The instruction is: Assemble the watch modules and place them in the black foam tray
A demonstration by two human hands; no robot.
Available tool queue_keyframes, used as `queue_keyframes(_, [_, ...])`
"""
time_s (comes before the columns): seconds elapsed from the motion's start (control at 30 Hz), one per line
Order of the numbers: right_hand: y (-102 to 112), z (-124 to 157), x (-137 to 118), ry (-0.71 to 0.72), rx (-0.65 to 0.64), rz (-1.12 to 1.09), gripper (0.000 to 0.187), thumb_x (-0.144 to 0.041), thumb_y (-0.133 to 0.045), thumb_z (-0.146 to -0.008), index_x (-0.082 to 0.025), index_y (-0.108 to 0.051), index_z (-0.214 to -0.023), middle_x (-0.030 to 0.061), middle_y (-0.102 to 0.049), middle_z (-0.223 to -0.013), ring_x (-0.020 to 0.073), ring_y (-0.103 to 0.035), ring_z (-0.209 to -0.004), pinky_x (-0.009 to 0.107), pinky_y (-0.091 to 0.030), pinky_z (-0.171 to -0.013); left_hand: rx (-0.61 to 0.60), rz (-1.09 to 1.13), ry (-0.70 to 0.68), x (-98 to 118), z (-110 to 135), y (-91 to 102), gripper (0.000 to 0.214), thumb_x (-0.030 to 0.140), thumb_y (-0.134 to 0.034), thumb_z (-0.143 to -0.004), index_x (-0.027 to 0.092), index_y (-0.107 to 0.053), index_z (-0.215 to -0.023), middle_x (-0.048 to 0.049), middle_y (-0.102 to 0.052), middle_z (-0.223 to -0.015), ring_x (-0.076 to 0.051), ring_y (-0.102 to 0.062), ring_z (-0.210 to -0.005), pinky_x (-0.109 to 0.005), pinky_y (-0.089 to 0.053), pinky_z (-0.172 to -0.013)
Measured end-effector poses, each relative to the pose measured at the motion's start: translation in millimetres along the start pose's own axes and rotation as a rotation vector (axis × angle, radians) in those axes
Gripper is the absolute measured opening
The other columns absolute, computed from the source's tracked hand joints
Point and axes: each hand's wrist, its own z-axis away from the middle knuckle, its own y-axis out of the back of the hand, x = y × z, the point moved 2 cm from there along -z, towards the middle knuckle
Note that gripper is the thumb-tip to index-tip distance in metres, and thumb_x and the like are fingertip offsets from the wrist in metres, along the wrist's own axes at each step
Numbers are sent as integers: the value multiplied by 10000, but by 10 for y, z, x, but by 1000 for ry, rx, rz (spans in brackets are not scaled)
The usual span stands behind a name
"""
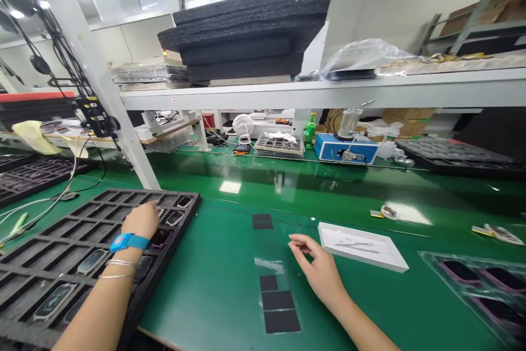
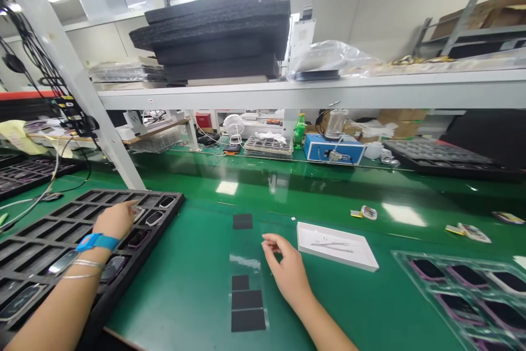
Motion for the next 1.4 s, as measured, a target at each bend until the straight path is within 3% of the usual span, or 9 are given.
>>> queue_keyframes(0.13, [-40,17,-21,15,-30,30,231,-350,-482,-835,-204,-634,-929,57,-679,-870,183,-635,-762,317,-520,-729,-103,31,-257,592,481,-122,311,238,-501,-777,232,-664,-1042,-56,-722,-931,-247,-636,-921,-312,-440,-817])
queue_keyframes(0.3, [-55,12,-37,41,8,19,176,-264,-486,-831,-201,-637,-896,44,-678,-847,173,-630,-761,302,-507,-722,-319,206,-601,1559,1112,-695,171,253,-543,-774,247,-690,-861,-4,-715,-713,-199,-652,-703,-262,-424,-629])
queue_keyframes(0.4, [6,3,-57,53,71,13,156,-217,-497,-820,-201,-639,-881,31,-676,-837,159,-627,-766,284,-499,-723,-330,244,-657,1841,1255,-959,207,325,-490,-816,232,-674,-827,-22,-695,-666,-206,-642,-653,-265,-408,-588])
queue_keyframes(0.63, [223,-109,-212,43,186,42,150,-167,-516,-807,-203,-648,-869,7,-681,-833,124,-622,-752,243,-492,-725,-396,527,-542,1588,1119,-1255,296,431,-353,-850,241,-578,-878,9,-676,-709,-168,-627,-555,-247,-447,-573])
queue_keyframes(0.77, [569,-534,-120,-40,-30,415,215,-175,-587,-767,-243,-646,-962,-8,-673,-962,124,-599,-922,231,-449,-850,-357,480,-551,1577,1161,-1269,276,400,-337,-859,257,-560,-941,22,-613,-583,-184,-601,-519,-254,-420,-528])
queue_keyframes(0.9, [1204,-1049,261,-316,42,683,257,-174,-562,-777,-201,-632,-1023,74,-603,-1156,206,-493,-1142,318,-346,-990,-305,491,-580,1681,1254,-1238,276,328,-392,-852,250,-544,-1068,-7,-623,-643,-211,-601,-576,-284,-421,-554])
queue_keyframes(1.07, [1735,-1342,882,-724,228,807,425,-338,-517,-810,-44,-552,-1115,294,-522,-1144,407,-453,-1139,551,-369,-870,-264,706,-669,1702,1162,-1230,266,189,-519,-766,273,-659,-976,-48,-656,-784,-248,-598,-759,-364,-462,-737])
queue_keyframes(1.23, [1730,-1347,1271,-854,259,802,440,-338,-571,-748,-49,-576,-1080,304,-478,-1186,427,-459,-1129,508,-408,-834,-398,789,-618,1696,1163,-1250,263,170,-579,-738,313,-696,-925,-8,-706,-734,-245,-632,-792,-435,-376,-969])
queue_keyframes(1.4, [1578,-1517,1151,-696,254,702,378,-230,-574,-706,-56,-595,-1040,225,-600,-1016,348,-550,-1040,425,-427,-849,-455,731,-603,1727,1201,-1184,175,259,-589,-759,298,-710,-880,-6,-704,-693,-229,-648,-720,-402,-428,-919])
